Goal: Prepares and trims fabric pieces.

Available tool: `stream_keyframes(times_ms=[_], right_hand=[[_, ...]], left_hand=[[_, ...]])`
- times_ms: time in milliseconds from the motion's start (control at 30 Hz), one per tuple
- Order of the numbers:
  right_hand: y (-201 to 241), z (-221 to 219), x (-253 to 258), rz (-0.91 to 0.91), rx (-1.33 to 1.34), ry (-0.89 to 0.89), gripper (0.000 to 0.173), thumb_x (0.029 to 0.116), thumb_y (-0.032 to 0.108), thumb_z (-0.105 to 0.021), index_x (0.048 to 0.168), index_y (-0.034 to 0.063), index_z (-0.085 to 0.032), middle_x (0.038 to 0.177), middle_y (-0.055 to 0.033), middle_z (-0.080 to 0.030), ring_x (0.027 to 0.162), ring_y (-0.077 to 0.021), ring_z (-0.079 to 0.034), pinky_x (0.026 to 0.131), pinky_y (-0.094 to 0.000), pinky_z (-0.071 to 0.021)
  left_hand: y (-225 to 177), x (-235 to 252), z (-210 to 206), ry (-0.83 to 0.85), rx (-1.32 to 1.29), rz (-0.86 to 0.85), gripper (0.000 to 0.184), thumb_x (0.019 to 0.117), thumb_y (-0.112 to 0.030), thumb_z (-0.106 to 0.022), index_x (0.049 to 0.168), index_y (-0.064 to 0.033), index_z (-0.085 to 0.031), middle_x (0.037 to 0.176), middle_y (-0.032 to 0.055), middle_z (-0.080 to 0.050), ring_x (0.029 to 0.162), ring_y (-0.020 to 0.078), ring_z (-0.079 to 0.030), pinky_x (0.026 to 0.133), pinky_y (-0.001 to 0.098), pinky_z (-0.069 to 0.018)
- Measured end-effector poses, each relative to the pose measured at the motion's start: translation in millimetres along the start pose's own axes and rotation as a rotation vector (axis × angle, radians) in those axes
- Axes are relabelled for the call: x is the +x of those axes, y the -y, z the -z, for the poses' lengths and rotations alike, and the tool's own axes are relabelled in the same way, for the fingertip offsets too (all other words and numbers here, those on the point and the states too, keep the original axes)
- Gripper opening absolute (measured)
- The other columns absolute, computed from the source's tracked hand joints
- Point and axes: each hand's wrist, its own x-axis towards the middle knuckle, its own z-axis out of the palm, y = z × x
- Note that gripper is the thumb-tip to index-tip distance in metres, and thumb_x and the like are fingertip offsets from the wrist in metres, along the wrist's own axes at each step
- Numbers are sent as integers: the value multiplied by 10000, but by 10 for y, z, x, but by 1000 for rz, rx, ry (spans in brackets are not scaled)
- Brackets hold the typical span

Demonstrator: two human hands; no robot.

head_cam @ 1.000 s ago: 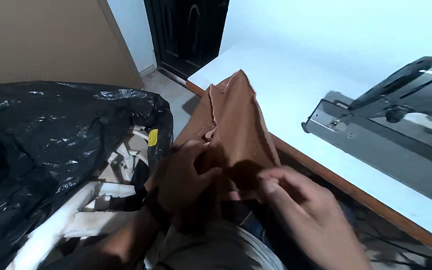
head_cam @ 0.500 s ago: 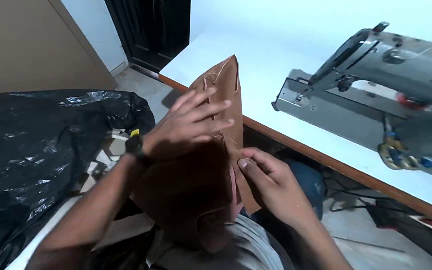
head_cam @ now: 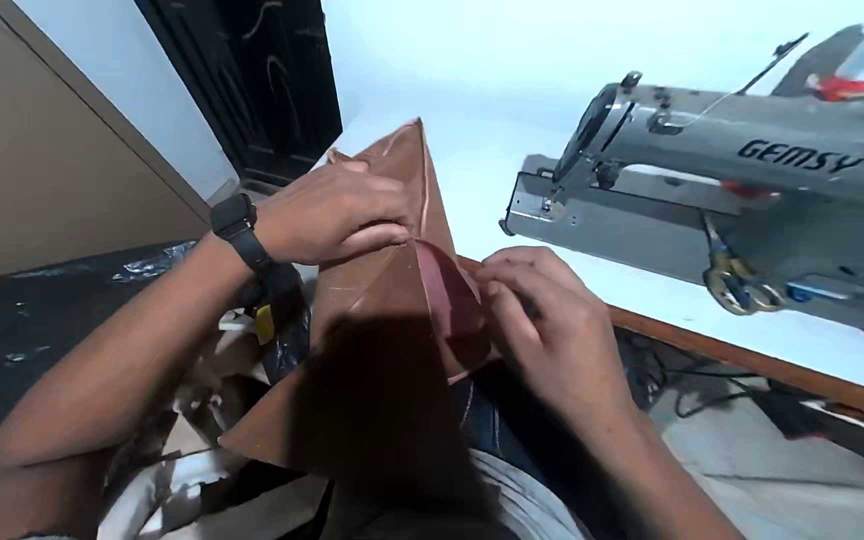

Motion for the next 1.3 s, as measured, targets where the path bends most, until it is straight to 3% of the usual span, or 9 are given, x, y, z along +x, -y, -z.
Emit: stream_keyframes(times_ms=[133,233,400,567,667,833,967,1100,1300], right_hand=[[365,44,311,45,86,-6,570,1001,566,-535,1424,186,-579,1374,2,-608,1252,-152,-591,1006,-442,-538],[517,-19,594,122,151,26,705,960,566,-599,1551,215,-441,1524,-1,-501,1420,-187,-461,1140,-506,-443],[585,-172,885,279,236,-24,325,986,348,-675,1278,209,-693,1151,106,-715,1077,-50,-662,1005,-396,-540],[695,-352,790,310,379,-176,260,978,169,-693,1222,87,-660,1091,12,-714,991,-88,-702,871,-318,-629],[688,-431,718,491,441,-240,113,958,42,-619,1056,46,-675,1117,-69,-699,1039,-159,-696,850,-331,-628],[739,-489,651,481,493,-31,260,992,91,-529,1093,101,-768,1197,-30,-707,1079,-127,-684,866,-324,-620],[812,-466,506,297,569,131,411,997,509,-590,1200,172,-709,1177,57,-679,1028,-65,-667,810,-327,-617],[908,-551,419,291,551,-84,143,934,272,-754,946,137,-710,904,51,-674,811,-64,-664,664,-267,-599],[940,-512,297,387,476,-272,102,917,185,-748,867,123,-683,1116,-31,-657,950,-101,-660,741,-246,-589]], left_hand=[[-215,39,596,-37,136,-26,278,1063,-325,-528,1040,-135,-729,871,6,-654,801,150,-646,717,385,-549],[-386,52,973,-30,138,-67,249,1048,-317,-570,1033,-132,-737,870,-8,-658,792,124,-647,691,352,-552],[-504,-30,1360,35,166,-65,295,979,-415,-671,965,-127,-733,807,-20,-613,729,108,-602,631,316,-517],[-511,-197,1485,44,165,38,271,986,-412,-666,921,-159,-738,781,-52,-628,712,75,-604,635,304,-525],[-516,-278,1539,16,5,59,217,969,-326,-713,929,-116,-750,813,-34,-662,732,63,-621,638,260,-540],[-560,-332,1574,-22,-127,70,197,945,-273,-750,909,-80,-750,801,-8,-680,715,64,-631,608,230,-538],[-549,-393,1541,-39,-157,88,188,946,-260,-750,907,-76,-741,811,-6,-680,736,68,-640,629,231,-549],[-519,-474,1501,-56,-172,110,197,931,-269,-764,934,-73,-752,847,0,-701,778,78,-665,669,243,-578],[-547,-676,1477,-23,-176,140,222,906,-302,-790,944,-84,-780,846,-7,-681,779,76,-637,661,237,-552]])
